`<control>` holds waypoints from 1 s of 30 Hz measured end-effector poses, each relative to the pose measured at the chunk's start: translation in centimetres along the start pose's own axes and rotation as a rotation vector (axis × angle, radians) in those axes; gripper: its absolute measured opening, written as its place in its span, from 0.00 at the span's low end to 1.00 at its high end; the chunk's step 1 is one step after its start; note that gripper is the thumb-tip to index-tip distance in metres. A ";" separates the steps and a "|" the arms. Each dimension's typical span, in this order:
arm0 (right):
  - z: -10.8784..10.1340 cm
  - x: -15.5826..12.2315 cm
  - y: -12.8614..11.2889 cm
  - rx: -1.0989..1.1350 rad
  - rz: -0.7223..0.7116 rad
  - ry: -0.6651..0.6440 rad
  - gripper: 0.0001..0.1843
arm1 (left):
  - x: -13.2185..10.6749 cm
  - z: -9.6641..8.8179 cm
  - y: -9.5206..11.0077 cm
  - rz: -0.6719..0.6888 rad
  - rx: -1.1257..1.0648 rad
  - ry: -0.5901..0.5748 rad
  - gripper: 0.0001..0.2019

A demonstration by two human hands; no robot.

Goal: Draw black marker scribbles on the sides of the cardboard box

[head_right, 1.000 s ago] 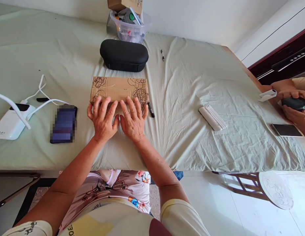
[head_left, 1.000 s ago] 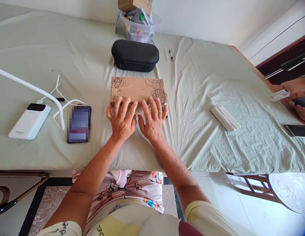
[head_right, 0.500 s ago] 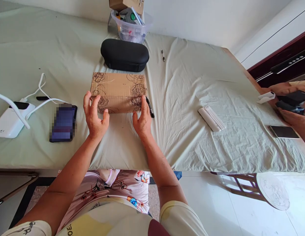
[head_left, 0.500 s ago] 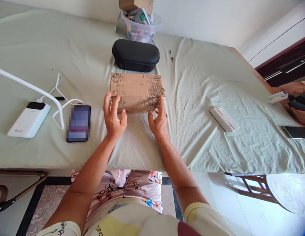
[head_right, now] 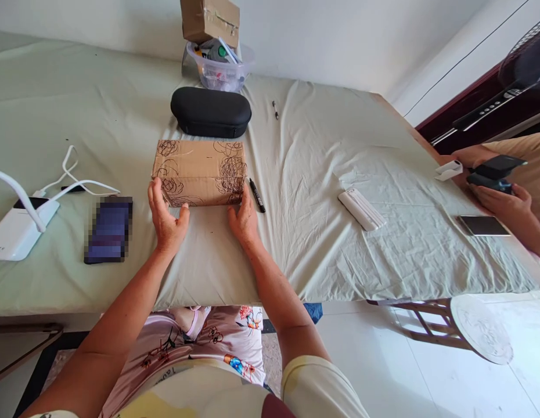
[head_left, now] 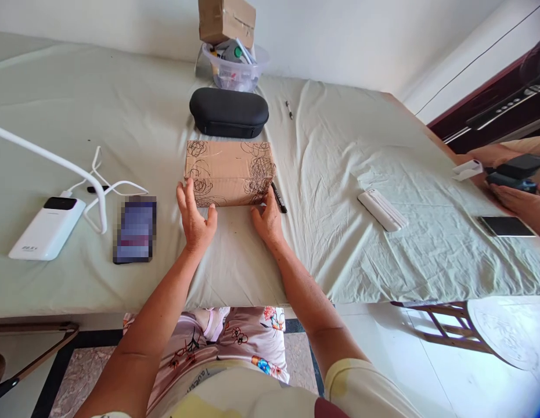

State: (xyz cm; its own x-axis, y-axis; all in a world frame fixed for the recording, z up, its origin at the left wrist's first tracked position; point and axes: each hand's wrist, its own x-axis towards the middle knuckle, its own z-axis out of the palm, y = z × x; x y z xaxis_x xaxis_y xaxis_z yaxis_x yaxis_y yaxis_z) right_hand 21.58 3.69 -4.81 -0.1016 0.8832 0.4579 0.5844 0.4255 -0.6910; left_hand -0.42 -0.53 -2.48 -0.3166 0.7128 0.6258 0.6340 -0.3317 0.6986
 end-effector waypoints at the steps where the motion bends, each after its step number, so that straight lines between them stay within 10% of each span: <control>1: 0.1 0.0 -0.1 -0.002 0.036 0.011 0.46 | 0.0 0.1 -0.3 -0.030 -0.015 -0.015 0.43; 30: -0.4 -0.4 -1.3 -0.041 0.163 -0.007 0.43 | -1.2 -0.1 -0.9 -0.133 -0.010 -0.070 0.48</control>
State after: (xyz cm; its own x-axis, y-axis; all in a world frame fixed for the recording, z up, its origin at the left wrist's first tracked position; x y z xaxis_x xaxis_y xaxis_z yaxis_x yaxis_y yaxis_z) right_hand 21.14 2.72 -3.85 -0.0079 0.9413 0.3376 0.6258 0.2679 -0.7325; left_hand -0.65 -1.16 -3.81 -0.3473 0.7921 0.5020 0.5823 -0.2375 0.7775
